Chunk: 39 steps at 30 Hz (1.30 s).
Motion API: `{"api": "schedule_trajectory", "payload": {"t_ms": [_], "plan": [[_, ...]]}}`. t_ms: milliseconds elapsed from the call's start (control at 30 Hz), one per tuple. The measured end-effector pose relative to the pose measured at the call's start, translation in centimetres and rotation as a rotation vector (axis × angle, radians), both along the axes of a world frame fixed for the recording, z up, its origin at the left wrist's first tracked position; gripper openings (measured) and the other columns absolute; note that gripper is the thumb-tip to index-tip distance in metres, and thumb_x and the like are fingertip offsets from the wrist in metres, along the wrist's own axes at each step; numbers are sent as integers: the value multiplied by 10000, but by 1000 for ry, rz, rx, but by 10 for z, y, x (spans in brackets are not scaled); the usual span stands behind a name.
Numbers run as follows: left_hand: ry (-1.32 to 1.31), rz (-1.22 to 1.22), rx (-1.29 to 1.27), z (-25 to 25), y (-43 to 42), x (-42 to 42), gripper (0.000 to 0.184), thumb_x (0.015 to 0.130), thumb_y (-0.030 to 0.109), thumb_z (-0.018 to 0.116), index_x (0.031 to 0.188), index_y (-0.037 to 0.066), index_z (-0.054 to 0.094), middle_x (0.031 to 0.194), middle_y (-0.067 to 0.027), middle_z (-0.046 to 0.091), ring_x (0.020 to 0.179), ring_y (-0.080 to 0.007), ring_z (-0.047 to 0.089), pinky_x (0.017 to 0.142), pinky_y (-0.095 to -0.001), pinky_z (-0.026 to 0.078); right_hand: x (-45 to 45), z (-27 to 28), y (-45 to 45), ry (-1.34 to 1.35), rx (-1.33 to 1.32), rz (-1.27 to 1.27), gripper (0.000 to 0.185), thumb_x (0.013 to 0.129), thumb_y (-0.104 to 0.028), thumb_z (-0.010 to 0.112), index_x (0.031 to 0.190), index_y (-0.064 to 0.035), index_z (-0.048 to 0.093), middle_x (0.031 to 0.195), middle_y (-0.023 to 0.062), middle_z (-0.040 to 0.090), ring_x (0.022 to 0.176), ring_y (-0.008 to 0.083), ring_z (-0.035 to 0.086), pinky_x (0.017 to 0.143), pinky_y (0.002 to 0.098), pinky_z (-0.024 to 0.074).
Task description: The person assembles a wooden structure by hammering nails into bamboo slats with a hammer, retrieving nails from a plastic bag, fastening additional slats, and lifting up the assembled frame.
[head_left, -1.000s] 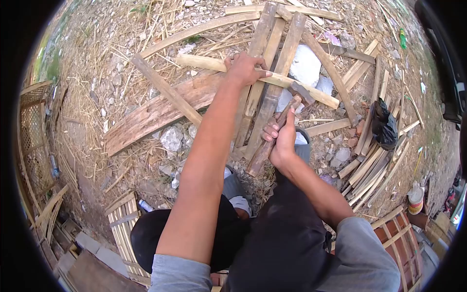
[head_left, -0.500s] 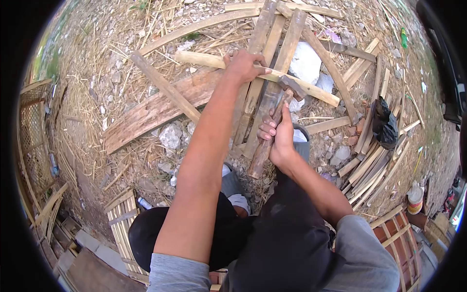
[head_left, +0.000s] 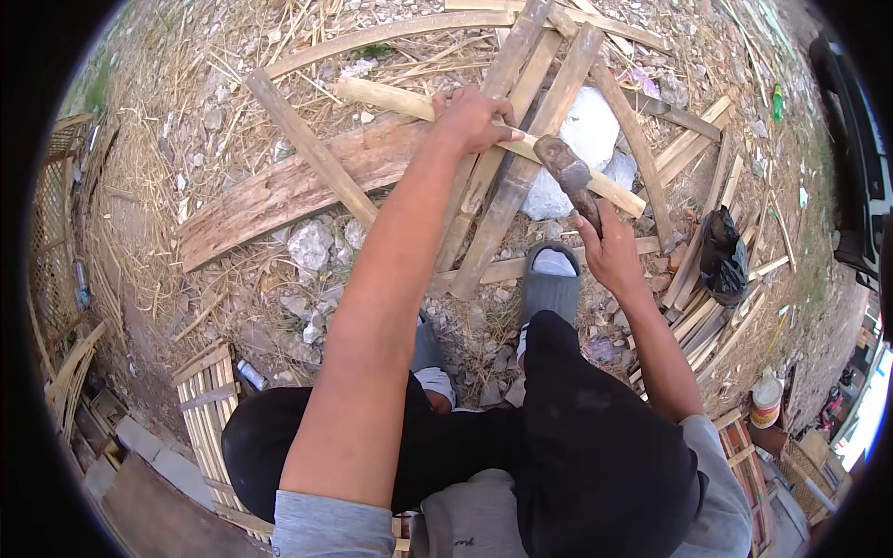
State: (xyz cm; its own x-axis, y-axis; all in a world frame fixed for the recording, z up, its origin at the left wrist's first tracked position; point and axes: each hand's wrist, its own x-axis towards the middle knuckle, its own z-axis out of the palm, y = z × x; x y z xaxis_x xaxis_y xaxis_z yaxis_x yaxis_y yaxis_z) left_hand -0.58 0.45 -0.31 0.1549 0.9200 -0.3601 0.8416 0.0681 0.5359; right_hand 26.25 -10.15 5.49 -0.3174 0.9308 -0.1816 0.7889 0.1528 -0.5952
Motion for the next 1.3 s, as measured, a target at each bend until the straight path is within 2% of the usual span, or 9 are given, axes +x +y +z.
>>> {"api": "schedule_trajectory", "payload": {"t_ms": [167, 300, 433, 500, 600, 800, 933, 1167, 1300], "plan": [[-31, 37, 49, -1, -7, -1, 330, 769, 582, 735, 974, 324, 732, 1210, -171, 530, 1285, -371, 435, 1095, -573, 136, -4, -1, 16, 33, 72, -21, 311, 974, -265, 599, 1088, 15, 527, 693, 242, 618, 678, 482, 615, 592, 493, 459], [-30, 12, 23, -4, -5, 0, 323, 764, 589, 736, 975, 344, 732, 1227, -182, 531, 1284, -378, 436, 1097, -568, 125, -21, 92, 27, 132, 132, -73, 303, 982, -271, 595, 1071, 13, 539, 716, 227, 615, 655, 409, 635, 573, 432, 462], [-57, -4, 23, 2, -5, -4, 326, 769, 593, 730, 977, 343, 734, 1224, -183, 533, 1285, -356, 442, 1093, -574, 129, -14, 57, 20, 272, 168, 49, 323, 965, -273, 611, 1102, 8, 529, 757, 263, 628, 691, 443, 638, 593, 471, 485], [-61, -8, 14, 2, -6, 0, 325, 772, 593, 728, 979, 342, 735, 1217, -181, 537, 1279, -344, 449, 1088, -570, 139, -1, 6, 26, -182, 46, 130, 320, 958, -263, 616, 1102, 7, 521, 785, 287, 632, 722, 461, 638, 610, 500, 493], [-16, 23, 39, 3, 11, -8, 315, 781, 582, 728, 985, 343, 737, 1192, -155, 563, 1276, -314, 452, 1081, -553, 158, 13, -7, 27, -53, 240, 160, 262, 979, -241, 593, 1054, -9, 499, 707, 297, 589, 691, 498, 602, 550, 489, 429], [-20, 1, 7, 5, -2, 1, 327, 787, 595, 716, 979, 331, 734, 1181, -167, 547, 1240, -319, 467, 1081, -543, 165, 12, 6, 8, 228, 82, -36, 251, 973, -196, 577, 1100, 13, 521, 751, 263, 637, 685, 469, 637, 552, 488, 462], [-31, -11, 21, 6, -3, -4, 331, 789, 601, 711, 989, 337, 731, 1171, -157, 546, 1253, -336, 450, 1089, -531, 154, 20, -35, -6, 50, 133, 36, 240, 931, -182, 640, 1053, -6, 534, 705, 235, 633, 644, 431, 650, 536, 456, 491], [-11, -4, 9, 1, -2, -1, 328, 792, 608, 702, 993, 349, 729, 1175, -143, 538, 1252, -334, 443, 1088, -525, 150, 45, -2, 30, -260, 387, 618, 376, 783, -352, 773, 982, -86, 597, 806, 73, 640, 704, 249, 685, 530, 370, 525], [-14, -12, -7, 3, -1, -1, 312, 795, 594, 706, 994, 355, 730, 1189, -147, 544, 1276, -318, 427, 1085, -532, 154, 46, 21, 79, -448, 434, 862, 359, 824, -364, 721, 1036, -111, 578, 786, 54, 573, 706, 245, 652, 545, 372, 523]]}}
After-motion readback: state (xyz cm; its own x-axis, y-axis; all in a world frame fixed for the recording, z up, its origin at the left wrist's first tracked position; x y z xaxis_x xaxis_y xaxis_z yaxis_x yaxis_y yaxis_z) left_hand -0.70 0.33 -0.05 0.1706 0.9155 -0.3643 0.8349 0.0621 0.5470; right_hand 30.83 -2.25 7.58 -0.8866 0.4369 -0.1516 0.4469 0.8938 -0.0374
